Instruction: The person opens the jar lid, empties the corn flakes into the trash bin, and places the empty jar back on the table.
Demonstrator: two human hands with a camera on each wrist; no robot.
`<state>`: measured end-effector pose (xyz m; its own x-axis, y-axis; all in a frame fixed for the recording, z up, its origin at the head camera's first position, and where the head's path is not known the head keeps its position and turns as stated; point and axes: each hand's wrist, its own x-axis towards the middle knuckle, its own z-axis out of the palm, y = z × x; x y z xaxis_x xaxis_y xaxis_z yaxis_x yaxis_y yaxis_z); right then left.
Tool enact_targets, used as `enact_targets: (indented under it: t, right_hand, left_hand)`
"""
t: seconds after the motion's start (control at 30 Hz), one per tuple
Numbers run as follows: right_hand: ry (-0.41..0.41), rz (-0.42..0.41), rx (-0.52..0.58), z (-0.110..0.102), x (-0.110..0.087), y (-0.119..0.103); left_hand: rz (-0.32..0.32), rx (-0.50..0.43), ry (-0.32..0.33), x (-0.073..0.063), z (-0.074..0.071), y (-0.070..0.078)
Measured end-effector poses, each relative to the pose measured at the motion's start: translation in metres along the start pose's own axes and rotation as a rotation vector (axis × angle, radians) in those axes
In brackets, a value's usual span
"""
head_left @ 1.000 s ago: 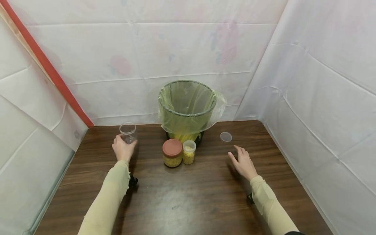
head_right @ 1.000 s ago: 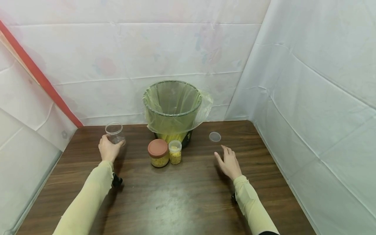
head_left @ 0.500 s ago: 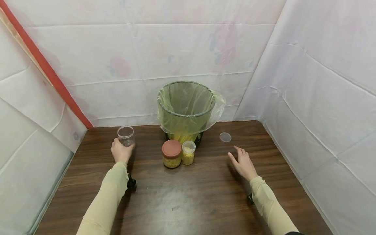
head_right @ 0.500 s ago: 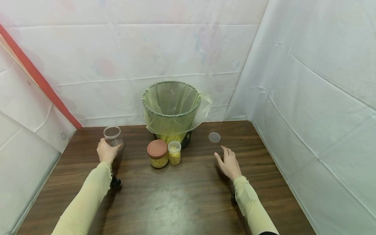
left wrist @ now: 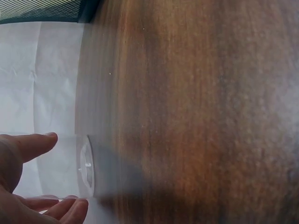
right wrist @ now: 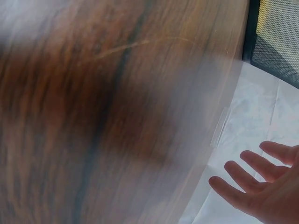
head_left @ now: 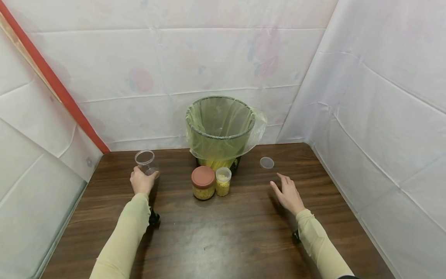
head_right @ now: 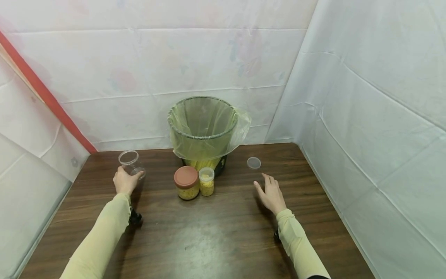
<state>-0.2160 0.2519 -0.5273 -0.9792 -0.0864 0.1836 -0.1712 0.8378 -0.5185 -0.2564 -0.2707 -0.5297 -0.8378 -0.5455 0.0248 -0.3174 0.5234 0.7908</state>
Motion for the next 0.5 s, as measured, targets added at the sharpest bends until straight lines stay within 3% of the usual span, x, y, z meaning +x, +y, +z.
enact_targets:
  t: [0.5]
  right_hand:
    - [0.017, -0.023, 0.012, -0.0002, -0.0017, -0.0009]
  left_hand:
    - [0.008, 0.024, -0.005, -0.0019, -0.0019, 0.0024]
